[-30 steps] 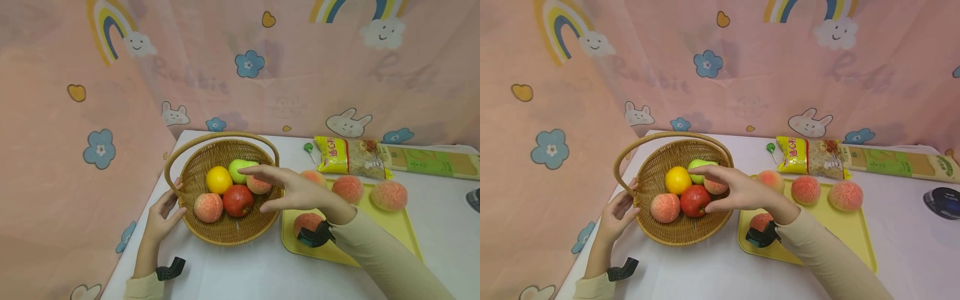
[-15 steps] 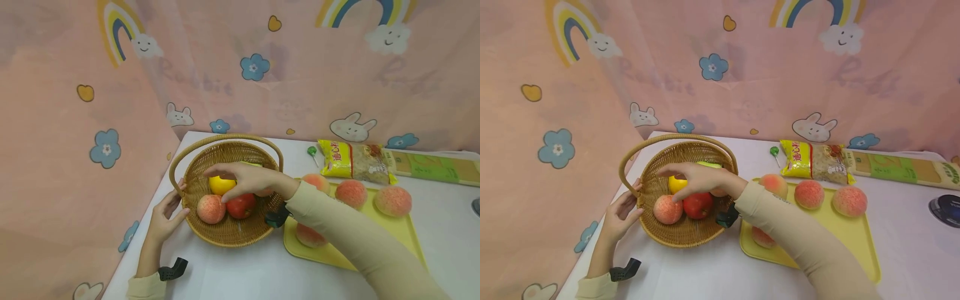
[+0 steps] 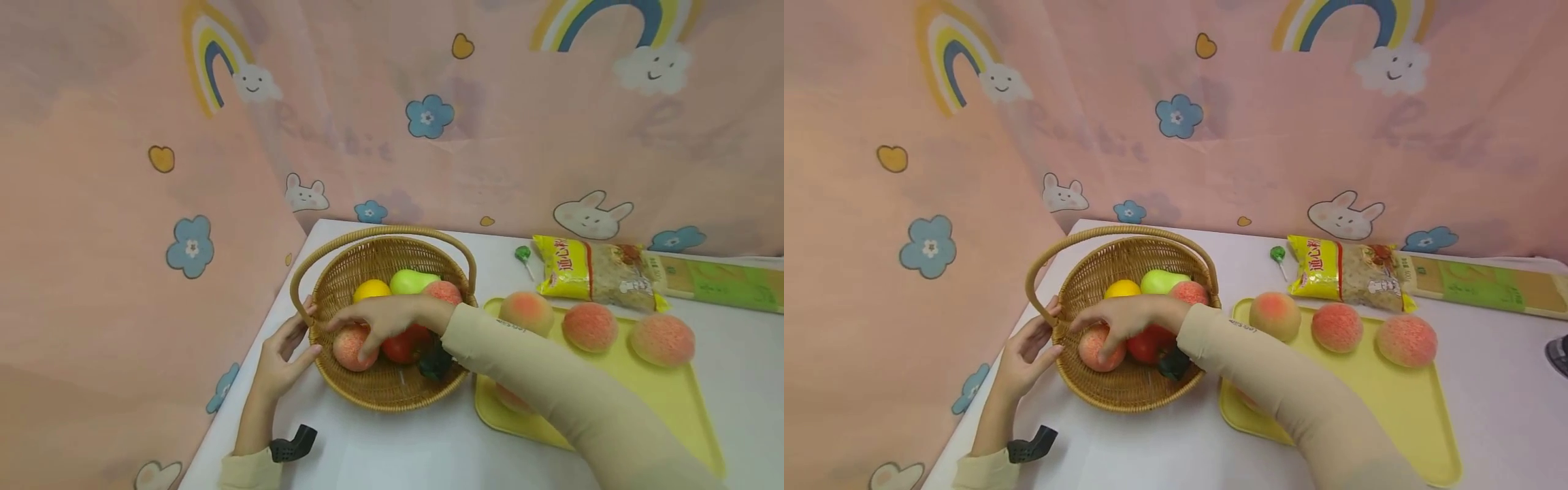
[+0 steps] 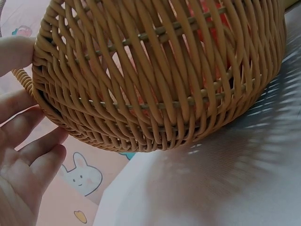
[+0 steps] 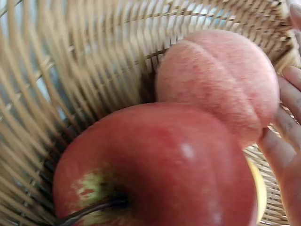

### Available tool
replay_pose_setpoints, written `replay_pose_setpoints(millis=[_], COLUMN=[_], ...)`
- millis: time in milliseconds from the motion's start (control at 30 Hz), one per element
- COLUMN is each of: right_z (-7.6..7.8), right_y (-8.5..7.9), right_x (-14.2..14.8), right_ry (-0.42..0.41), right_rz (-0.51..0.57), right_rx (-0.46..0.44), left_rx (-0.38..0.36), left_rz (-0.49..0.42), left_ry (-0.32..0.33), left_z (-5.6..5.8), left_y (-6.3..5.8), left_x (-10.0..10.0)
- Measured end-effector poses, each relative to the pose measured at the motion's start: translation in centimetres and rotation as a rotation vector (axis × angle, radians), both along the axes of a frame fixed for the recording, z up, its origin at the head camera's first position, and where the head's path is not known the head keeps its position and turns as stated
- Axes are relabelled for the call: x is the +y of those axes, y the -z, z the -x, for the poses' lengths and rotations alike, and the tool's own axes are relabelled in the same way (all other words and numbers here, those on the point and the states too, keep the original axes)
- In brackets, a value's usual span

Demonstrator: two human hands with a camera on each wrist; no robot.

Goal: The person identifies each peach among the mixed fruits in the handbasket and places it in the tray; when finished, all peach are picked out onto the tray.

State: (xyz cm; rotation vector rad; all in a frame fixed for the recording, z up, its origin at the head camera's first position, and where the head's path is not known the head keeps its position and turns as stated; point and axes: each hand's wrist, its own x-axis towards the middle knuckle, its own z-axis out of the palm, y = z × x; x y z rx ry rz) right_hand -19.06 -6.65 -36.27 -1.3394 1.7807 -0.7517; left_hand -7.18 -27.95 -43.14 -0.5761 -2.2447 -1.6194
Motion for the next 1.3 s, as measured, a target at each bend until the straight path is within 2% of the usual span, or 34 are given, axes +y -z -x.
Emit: replay_pose_setpoints(millis=[133,233,467,667,833,1000,1300], right_z=[-0.3,-0.3,-0.4,-0.7,-0.9,-0.8,-0.6], right_y=[0.6,0.8,1.3,1.3,1.4,1.4,0.3], right_x=[0.1,0.1,-0.2,-0.3,-0.5,-0.5,0.1], right_ry=[0.013,0.019,0.008,-0.006,-0.02,-0.019,0.032], right_rz=[-0.085,-0.104,-0.118,-0.121,-0.11,-0.077,0.063], right_rx=[0.068,0.114,0.211,0.282,0.344,0.359,0.301], left_rx=[0.013,0.023,0.015,0.026,0.002,0.014,0.003], left_rz=[0.0,0.005,0.025,0.013,0.013,0.003,-0.008], left_ry=[0.001,-0.01,-0.031,-0.023,-0.019,-0.011,0.012], left_z=[0.1,0.1,0.0,0.0,0.0,-0.1,-0.1], left_y=[0.1,0.0,-0.1,0.1,0.0,-0.1,0.0], left_x=[0.4,0.5,0.4,0.4,0.3,0.4,0.1])
